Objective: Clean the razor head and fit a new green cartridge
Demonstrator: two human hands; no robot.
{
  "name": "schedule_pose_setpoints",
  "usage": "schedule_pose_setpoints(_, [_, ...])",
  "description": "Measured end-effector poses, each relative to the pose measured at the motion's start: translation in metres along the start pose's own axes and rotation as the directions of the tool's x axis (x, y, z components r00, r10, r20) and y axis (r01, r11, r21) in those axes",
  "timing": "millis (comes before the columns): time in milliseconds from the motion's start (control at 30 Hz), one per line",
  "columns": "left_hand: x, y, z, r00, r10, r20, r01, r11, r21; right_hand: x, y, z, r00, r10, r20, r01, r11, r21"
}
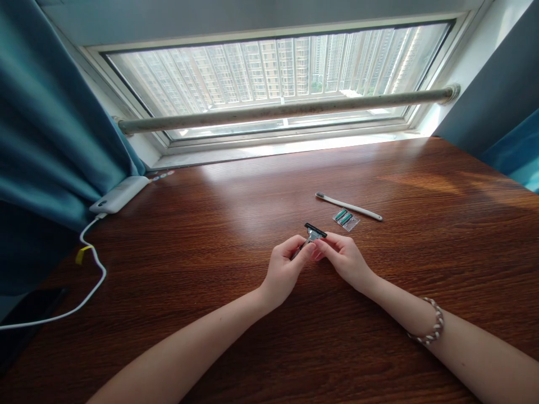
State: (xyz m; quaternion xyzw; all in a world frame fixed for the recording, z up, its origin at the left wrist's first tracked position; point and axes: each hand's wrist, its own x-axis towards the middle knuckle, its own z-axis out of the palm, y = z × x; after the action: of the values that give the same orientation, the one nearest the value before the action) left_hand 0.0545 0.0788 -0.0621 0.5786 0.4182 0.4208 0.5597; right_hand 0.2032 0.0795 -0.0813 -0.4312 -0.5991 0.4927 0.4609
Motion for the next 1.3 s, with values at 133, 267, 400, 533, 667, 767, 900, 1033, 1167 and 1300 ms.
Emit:
schedule_pose_setpoints(133, [0.003,-0.004,0.0,0.995,-0.085,0.054,0.092,0.986,-0.141,0.001,0.002,0.0,1.0,0.001,-0.015,0.0,1.0,0.032])
schedule_pose_setpoints(267, [0.004,-0.007,0.001,0.987,-0.112,0.119,0.142,0.95,-0.278,0.001,0.004,0.0,0.998,0.032,-0.047,-0.03,0.998,0.057])
schedule_pose_setpoints(400, [0.006,-0.007,0.001,0.95,-0.193,0.244,0.292,0.824,-0.485,0.001,0.002,-0.002,0.993,0.012,-0.12,-0.003,0.998,0.068])
schedule_pose_setpoints(533, [0.012,-0.007,-0.006,0.821,-0.267,0.505,0.562,0.536,-0.63,0.001,-0.004,-0.002,0.989,-0.056,-0.134,0.064,0.996,0.062])
schedule_pose_setpoints(667, [0.017,-0.008,-0.012,0.735,-0.266,0.624,0.676,0.357,-0.644,-0.001,-0.005,0.0,0.993,-0.052,-0.107,0.054,0.998,0.02])
schedule_pose_setpoints(767, [0.016,-0.009,-0.012,0.702,-0.262,0.662,0.711,0.297,-0.637,-0.002,-0.003,0.002,0.99,-0.06,-0.127,0.061,0.998,0.004])
schedule_pose_setpoints(900, [0.015,-0.009,-0.011,0.685,-0.258,0.682,0.728,0.284,-0.624,-0.002,0.0,0.002,0.987,-0.041,-0.153,0.042,0.999,0.0])
schedule_pose_setpoints(1033, [0.014,-0.01,-0.01,0.654,-0.269,0.707,0.755,0.297,-0.585,-0.002,0.001,0.001,0.986,-0.02,-0.168,0.017,1.0,-0.024])
schedule_pose_setpoints(1167, [0.011,-0.012,-0.004,0.694,-0.288,0.66,0.712,0.409,-0.57,-0.003,-0.001,0.001,0.977,-0.007,-0.212,-0.002,0.999,-0.044])
schedule_pose_setpoints(1300, [0.008,-0.01,0.004,0.876,-0.268,0.401,0.474,0.635,-0.61,-0.002,-0.001,0.001,0.986,0.034,-0.161,-0.023,0.997,0.071])
